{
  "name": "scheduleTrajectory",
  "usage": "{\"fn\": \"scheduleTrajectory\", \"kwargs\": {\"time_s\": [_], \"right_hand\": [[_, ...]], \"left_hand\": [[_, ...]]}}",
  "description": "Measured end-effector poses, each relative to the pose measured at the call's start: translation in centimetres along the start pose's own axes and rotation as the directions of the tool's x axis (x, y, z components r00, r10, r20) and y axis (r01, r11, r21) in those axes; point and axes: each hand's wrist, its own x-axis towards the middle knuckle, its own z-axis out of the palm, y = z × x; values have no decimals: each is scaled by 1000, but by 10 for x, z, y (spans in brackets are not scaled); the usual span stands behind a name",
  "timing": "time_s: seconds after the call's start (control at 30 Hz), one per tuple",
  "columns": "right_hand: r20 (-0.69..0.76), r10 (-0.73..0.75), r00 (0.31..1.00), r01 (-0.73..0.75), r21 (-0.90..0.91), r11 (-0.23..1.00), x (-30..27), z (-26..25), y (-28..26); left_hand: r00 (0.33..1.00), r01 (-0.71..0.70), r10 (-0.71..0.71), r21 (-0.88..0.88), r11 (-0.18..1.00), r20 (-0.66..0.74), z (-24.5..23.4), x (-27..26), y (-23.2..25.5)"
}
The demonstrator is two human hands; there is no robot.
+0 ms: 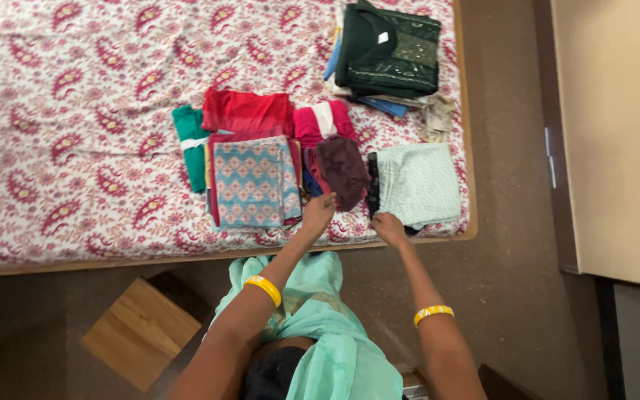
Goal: The person folds a newspaper on a bed, then places it inside a wardrobe shelf. They then pick up several folded garments from the bed and place them into the same wardrobe shelf.
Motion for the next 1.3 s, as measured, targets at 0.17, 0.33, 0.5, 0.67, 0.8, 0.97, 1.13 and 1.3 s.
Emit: {"fn": "scheduleTrajectory", "kwargs": {"time_s": [0.17,0.33,0.5,0.67,0.8,0.97,1.13,1.3], "right_hand": [[-64,-64,996,64,-7,998,40,12,-32],[27,-54,998,52,53,997,73,43,-62],[82,-95,992,91,56,994,106,85,-93],[58,-62,996,59,57,997,142,124,-126],[-23,4,1000,-2,80,997,157,153,-145],[-99,91,991,-87,35,996,169,168,-156],[-97,117,988,-108,98,989,160,177,-155],[-54,139,989,-129,164,978,165,171,-152]], "left_hand": [[993,40,-27,108,993,-116,-50,25,-12],[961,188,-115,290,938,-250,-111,52,-41],[878,356,-221,268,895,-425,-178,66,-77],[839,310,-79,353,883,-539,-226,68,-106],[844,462,-370,177,869,-389,-250,59,-128],[866,394,-300,177,902,-400,-257,60,-141],[857,432,-298,272,860,-419,-249,60,-141],[803,547,-449,183,817,-392,-255,73,-127]]}}
